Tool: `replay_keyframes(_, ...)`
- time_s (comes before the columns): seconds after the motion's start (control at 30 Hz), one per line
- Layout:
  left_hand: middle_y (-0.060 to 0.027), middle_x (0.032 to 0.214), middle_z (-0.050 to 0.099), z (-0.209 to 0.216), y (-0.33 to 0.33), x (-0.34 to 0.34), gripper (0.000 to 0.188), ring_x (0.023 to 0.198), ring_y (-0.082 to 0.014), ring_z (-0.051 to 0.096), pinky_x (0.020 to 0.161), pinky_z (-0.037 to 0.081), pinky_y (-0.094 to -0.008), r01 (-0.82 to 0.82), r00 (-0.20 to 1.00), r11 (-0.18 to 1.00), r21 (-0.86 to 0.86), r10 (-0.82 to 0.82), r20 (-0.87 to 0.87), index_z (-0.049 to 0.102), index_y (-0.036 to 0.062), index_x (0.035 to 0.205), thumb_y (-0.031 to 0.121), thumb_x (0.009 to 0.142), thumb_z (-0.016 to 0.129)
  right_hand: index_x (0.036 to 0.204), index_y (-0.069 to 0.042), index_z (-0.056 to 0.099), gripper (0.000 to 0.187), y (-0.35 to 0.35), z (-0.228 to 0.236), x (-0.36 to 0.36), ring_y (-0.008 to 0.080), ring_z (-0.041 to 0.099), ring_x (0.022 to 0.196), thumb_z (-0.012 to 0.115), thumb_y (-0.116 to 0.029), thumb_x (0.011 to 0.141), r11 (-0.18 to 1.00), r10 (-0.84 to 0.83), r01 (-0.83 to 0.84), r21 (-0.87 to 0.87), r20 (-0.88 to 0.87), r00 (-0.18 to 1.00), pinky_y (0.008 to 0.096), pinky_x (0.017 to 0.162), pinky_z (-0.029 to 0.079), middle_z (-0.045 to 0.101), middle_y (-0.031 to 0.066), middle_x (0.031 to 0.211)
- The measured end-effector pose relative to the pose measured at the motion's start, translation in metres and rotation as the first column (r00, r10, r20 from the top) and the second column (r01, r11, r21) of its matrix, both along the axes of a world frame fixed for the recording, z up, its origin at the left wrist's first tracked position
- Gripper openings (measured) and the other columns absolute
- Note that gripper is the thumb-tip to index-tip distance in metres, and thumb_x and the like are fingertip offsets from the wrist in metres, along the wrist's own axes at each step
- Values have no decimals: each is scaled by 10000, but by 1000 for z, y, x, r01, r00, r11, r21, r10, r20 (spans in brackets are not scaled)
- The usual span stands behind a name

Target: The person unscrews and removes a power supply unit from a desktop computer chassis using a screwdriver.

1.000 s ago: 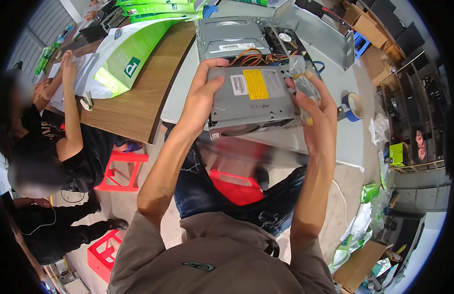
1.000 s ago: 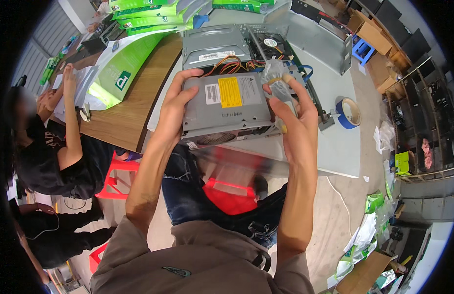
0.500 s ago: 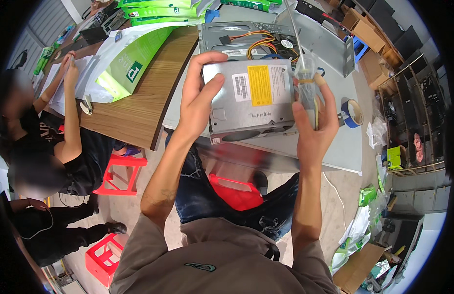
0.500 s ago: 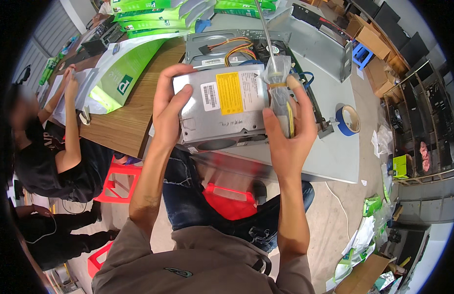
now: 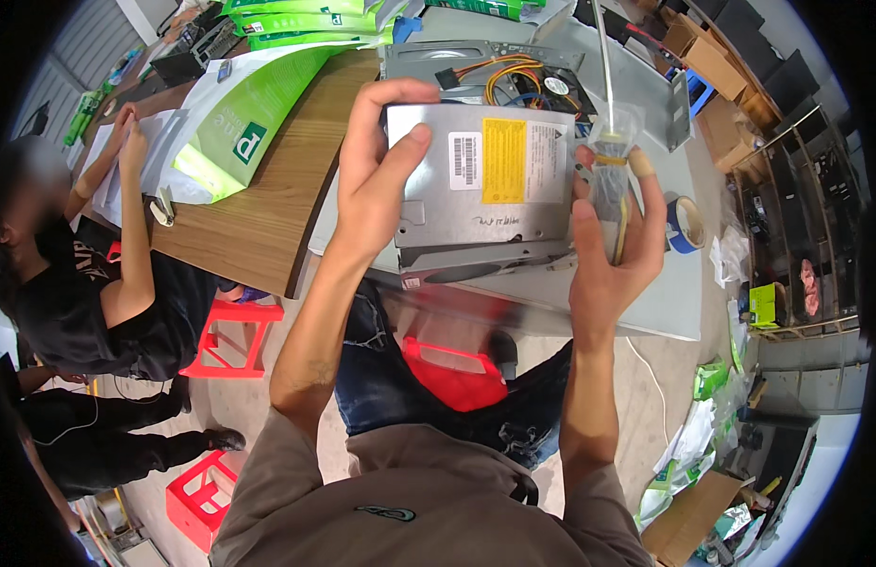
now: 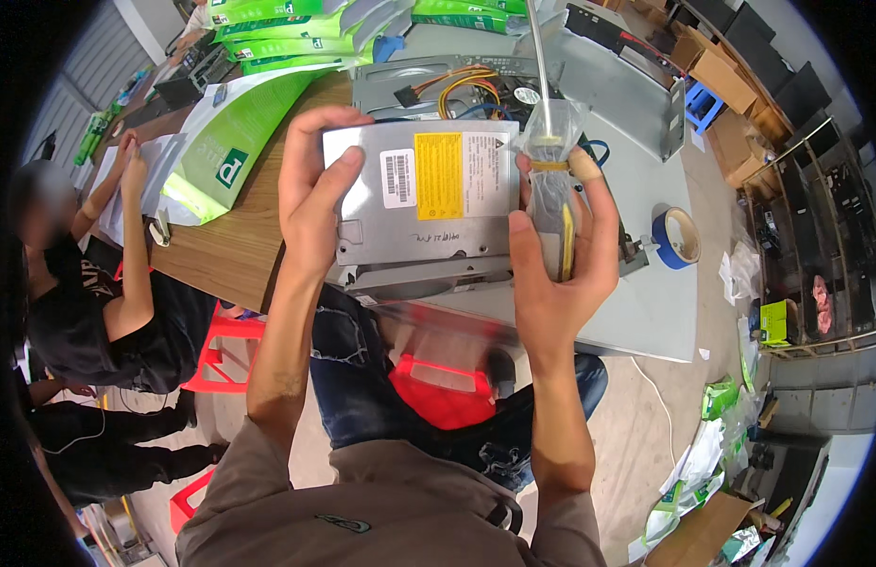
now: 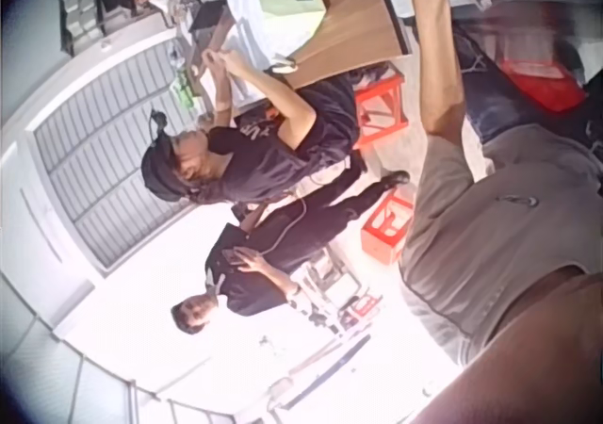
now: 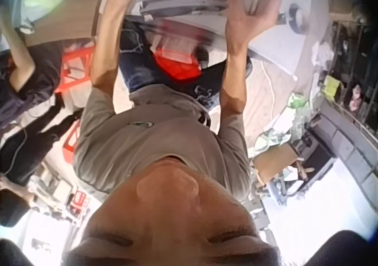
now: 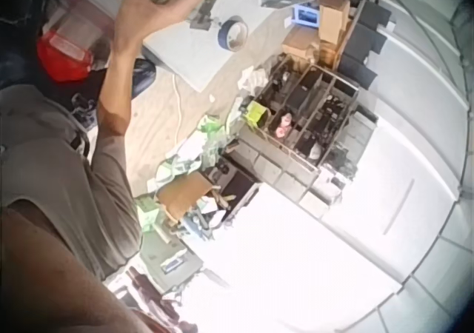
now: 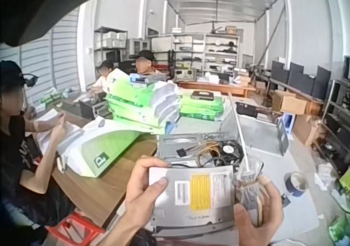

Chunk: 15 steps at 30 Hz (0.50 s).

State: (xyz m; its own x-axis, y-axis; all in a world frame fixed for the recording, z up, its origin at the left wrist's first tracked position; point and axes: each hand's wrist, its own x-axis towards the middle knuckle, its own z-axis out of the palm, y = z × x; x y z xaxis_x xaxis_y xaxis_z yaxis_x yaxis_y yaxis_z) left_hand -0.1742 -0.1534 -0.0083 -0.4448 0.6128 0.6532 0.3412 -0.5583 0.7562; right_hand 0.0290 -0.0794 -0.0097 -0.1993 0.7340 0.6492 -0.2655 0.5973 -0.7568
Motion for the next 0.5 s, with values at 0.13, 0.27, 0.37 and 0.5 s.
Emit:
replay_keyframes(0.13, -95, 1154, 563, 24, 10, 0, 343, 1112, -161, 528, 1016, 378, -284, 7, 978, 991, -137, 22, 209, 550, 10, 1238, 25, 896, 551, 1387, 57, 449, 552, 10, 19, -5, 193, 625, 1121, 635, 86, 868, 997, -52, 49, 60, 52, 997, 289, 973, 464, 662, 171, 1209)
replay_keyframes(0.27, -93, 1085, 615, 52, 12, -1, 364, 964, -174, 615, 860, 495, -278, 120, 852, 970, -212, 9, 523, 562, 6, 1263, 31, 900, 551, 1365, 45, 483, 512, 23, 48, -10, 176, 628, 1100, 644, 57, 880, 996, 48, -51, 76, 36, 998, 266, 950, 464, 670, 161, 1197)
replay_keyframes(0.37, -103, 1042, 646, 64, 11, 4, 393, 897, -186, 644, 784, 530, -291, 160, 775, 953, -257, 40, 631, 532, 12, 1303, 34, 911, 546, 1346, 27, 511, 502, 31, 65, -13, 166, 630, 1084, 675, 23, 872, 993, 105, -104, 50, -26, 994, 279, 960, 460, 691, 170, 1166)
replay_keyframes(0.5, -125, 1056, 646, 69, -5, 35, 377, 895, -188, 649, 768, 542, -309, 154, 751, 945, -288, 78, 656, 508, 18, 1301, 47, 926, 535, 1333, 33, 523, 486, 23, 70, 7, 181, 642, 1086, 675, 7, 872, 999, 29, -26, -41, 77, 997, 289, 971, 463, 701, 175, 1141)
